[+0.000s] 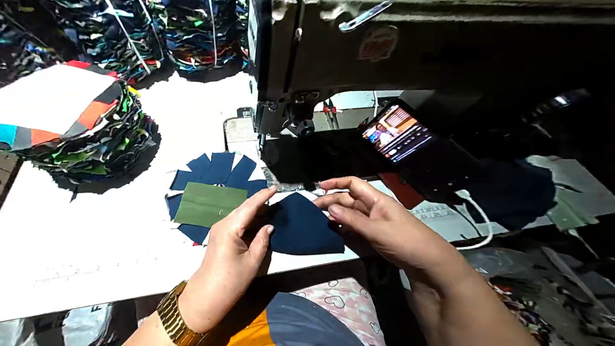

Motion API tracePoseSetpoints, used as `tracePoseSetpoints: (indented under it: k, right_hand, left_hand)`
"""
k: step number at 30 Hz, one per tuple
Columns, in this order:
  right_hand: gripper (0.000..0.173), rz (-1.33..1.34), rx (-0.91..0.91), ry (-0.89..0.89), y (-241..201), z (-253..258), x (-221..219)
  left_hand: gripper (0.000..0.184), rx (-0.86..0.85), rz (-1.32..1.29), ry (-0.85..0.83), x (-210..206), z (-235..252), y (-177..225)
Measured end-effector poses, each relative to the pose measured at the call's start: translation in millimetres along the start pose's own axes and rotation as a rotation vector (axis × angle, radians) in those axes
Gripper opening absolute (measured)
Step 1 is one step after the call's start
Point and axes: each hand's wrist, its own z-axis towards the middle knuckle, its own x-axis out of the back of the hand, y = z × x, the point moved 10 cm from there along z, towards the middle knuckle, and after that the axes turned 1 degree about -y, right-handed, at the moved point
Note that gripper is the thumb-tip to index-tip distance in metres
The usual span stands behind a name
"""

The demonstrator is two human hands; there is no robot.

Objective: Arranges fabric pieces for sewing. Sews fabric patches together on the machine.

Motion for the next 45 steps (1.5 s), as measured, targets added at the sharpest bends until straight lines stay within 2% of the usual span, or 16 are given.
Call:
tracePoseSetpoints:
  k: [4, 6, 9, 16, 20, 24, 28, 31, 34, 38, 45]
  right_hand:
    - [0.062, -0.143, 0.03, 0.019, 3.8, -13.3, 2.9]
    - [0.06, -0.254, 0.063, 0.035, 10.2, -19.1, -0.5]
    - [0.048, -0.436, 0.162, 0.07, 12.6, -28.1, -3.3]
    - [0.026, -0.226, 0.194, 0.158, 0.5, -27.5, 8.9]
    - [0.028, -0.061, 0.194, 0.061, -10.2, -15.4, -7.3]
    - [0.025, -0.115, 0.209, 0.004, -25.3, 10.1, -30.1]
    - [0.019, -0.145, 0.291, 0.075, -54.7, 41.1, -49.7]
    - [0.016, -0.176, 0.422, 0.161, -80.8, 54.9, -59.4]
    - [0.014, -0.246, 0.531, 0.222, -85.3, 67.7, -68.1]
    - [0.017, -0.333, 0.458, 0.174, -55.1, 86.3, -80.9]
    - [0.026, -0.282, 0.38, 0.098, -49.2, 83.5, -76.2]
  left_hand:
    - [0.029, -0.08, 0.046, -0.03, -4.2, -2.5, 7.8]
    - [0.024, -0.08, 0.113, -0.067, -9.6, -3.7, 10.9]
    - [0.021, -0.068, 0.196, -0.129, -20.0, -6.0, 14.5]
    - [0.024, -0.159, 0.067, -0.087, -2.4, -10.5, 33.3]
    - [0.026, -0.178, 0.071, -0.05, 21.3, -17.0, 36.8]
    - [0.03, -0.212, 0.18, 0.019, 62.4, -11.3, 41.4]
    - [0.033, -0.176, 0.24, 0.051, 98.4, 7.8, 32.0]
    - [0.035, -0.178, 0.222, 0.093, 121.4, 21.7, 28.4]
    - [0.036, -0.152, 0.231, 0.099, 129.1, 31.5, 16.2]
    - [0.031, -0.083, 0.332, 0.007, 115.0, 32.8, -17.8]
    - [0.026, 0.018, 0.313, 0.035, 118.4, 30.2, -32.3]
